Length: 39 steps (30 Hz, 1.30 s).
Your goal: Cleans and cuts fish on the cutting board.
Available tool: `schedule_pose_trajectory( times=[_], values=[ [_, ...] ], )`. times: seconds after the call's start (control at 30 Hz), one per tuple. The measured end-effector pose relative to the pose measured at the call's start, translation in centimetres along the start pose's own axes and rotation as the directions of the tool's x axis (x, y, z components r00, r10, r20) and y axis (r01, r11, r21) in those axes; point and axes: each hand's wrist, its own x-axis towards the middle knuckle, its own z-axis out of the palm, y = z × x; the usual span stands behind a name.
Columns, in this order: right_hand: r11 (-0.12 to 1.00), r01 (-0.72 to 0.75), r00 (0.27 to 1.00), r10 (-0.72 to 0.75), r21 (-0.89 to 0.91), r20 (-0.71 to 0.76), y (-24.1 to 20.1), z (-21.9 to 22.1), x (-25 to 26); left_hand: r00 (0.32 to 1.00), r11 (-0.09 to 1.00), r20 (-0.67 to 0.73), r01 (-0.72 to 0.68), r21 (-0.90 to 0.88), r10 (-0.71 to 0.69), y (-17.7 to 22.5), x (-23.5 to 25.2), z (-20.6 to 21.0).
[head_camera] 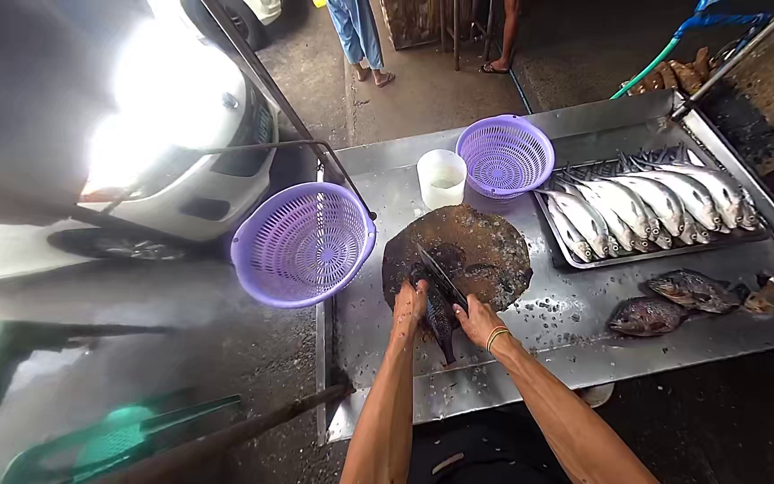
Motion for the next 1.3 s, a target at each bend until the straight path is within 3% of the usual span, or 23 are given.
schedule_pose_trajectory(
  times=[0.1, 0.2, 0.3, 0.43, 0.53, 0.6, 0.7, 0.83, 0.9, 0.97, 1.03, 1.13, 1.2, 1.3],
  values=[
    [0.999, -0.029, 0.997, 0.027, -0.028, -0.078, -0.2, 1.0, -1.4, 0.999, 0.999, -0.046, 0.021, -0.024, -0.022, 0.4, -1.0, 1.6],
    [0.996, 0.066, 0.982, -0.075, -0.054, -0.175, -0.9, 1.9, -2.1, 0.994, 0.993, -0.1, 0.03, -0.112, -0.041, 0.4, -2.1, 1.6],
    [0.981, 0.171, 0.961, -0.187, -0.097, -0.203, -0.4, 2.1, -1.8, 0.998, 0.97, -0.036, 0.046, -0.239, -0.056, 0.0, -2.5, 0.2],
    [0.974, 0.167, 0.971, -0.189, -0.152, -0.143, 0.0, 1.9, -1.3, 1.0, 0.912, -0.004, -0.028, -0.408, 0.028, -1.4, -1.0, 0.2],
    [0.985, 0.144, 0.986, -0.151, -0.093, -0.069, 0.2, 1.9, -1.4, 0.989, 0.886, -0.078, -0.145, -0.441, 0.123, -1.5, -1.7, -0.6],
    [0.989, 0.144, 0.987, -0.146, -0.034, -0.063, 0.7, 2.1, -1.0, 0.967, 0.913, -0.137, -0.248, -0.325, 0.214, -0.3, -2.9, -2.3],
    [0.98, 0.176, 0.984, -0.175, 0.097, -0.02, 1.1, 2.0, -0.6, 0.912, 0.923, -0.147, -0.384, 0.031, 0.384, 2.9, -5.3, -4.5],
    [0.909, -0.002, 0.994, -0.044, 0.417, 0.099, 2.6, 0.7, -0.9, 0.812, 0.691, 0.124, -0.555, 0.462, 0.57, 3.2, -3.8, -1.3],
    [0.881, -0.049, 0.989, -0.021, 0.47, 0.143, 4.6, 0.1, -1.0, 0.741, 0.558, 0.195, -0.627, 0.544, 0.643, 1.7, -2.4, 0.9],
    [0.899, -0.038, 0.989, -0.027, 0.435, 0.142, 6.4, 0.0, -1.7, 0.7, 0.509, 0.185, -0.65, 0.564, 0.689, -0.1, -2.3, 2.1],
    [0.933, -0.014, 0.991, -0.035, 0.361, 0.127, 7.5, 0.1, -2.5, 0.701, 0.554, 0.089, -0.629, 0.545, 0.708, -1.5, -2.9, 3.0],
    [0.968, 0.025, 0.995, -0.048, 0.251, 0.086, 7.5, 0.5, -3.2, 0.64, 0.679, -0.275, -0.556, 0.479, 0.718, -3.3, -2.4, 5.4],
    [0.975, 0.041, 0.998, -0.05, 0.22, 0.039, 7.2, 1.1, -3.8, 0.59, 0.773, -0.501, -0.511, 0.376, 0.633, -3.1, -2.0, 6.9],
    [0.975, 0.064, 0.998, -0.068, 0.215, 0.013, 6.5, 1.5, -4.3, 0.569, 0.819, -0.635, -0.542, 0.187, 0.522, -2.0, -1.4, 8.2]
  ],
)
